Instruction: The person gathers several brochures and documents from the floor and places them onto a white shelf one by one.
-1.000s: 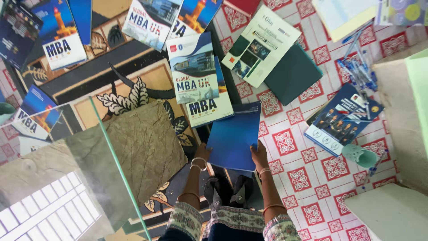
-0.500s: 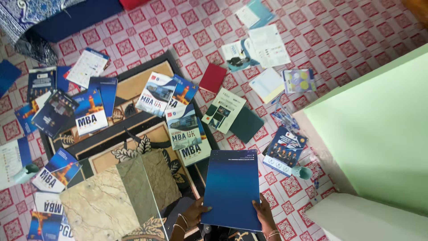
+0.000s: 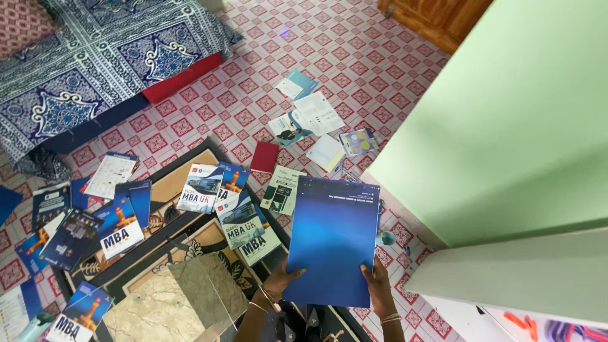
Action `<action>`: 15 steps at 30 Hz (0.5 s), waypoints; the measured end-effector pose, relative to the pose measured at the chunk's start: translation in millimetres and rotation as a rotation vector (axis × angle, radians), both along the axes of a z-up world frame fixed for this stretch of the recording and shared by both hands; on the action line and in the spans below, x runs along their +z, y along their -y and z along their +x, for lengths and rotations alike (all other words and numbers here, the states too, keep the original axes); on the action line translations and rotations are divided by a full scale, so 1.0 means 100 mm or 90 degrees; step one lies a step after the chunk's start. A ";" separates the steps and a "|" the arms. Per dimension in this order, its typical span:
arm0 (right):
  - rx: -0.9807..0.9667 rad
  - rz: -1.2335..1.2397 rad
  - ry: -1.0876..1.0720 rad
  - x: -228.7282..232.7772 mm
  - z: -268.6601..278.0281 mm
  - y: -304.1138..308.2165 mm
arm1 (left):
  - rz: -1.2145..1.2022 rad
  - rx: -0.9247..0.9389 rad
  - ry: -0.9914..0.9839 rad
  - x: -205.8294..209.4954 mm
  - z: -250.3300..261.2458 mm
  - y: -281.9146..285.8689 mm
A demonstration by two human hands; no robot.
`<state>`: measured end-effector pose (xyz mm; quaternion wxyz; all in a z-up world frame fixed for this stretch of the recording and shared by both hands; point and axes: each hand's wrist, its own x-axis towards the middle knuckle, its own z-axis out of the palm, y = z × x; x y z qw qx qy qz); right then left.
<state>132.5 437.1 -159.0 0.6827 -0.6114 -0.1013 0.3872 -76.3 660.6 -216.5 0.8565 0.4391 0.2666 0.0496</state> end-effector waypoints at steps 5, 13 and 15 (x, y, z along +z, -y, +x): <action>-0.040 0.037 0.155 0.61 0.03 0.23 | 0.176 -0.052 0.072 0.46 0.09 0.02; -0.154 -0.047 0.147 1.11 -0.09 0.85 | 0.259 -0.205 0.158 0.92 0.45 0.21; -0.191 -0.014 0.133 1.33 -0.04 1.00 | 0.286 -0.225 0.205 0.91 0.67 0.33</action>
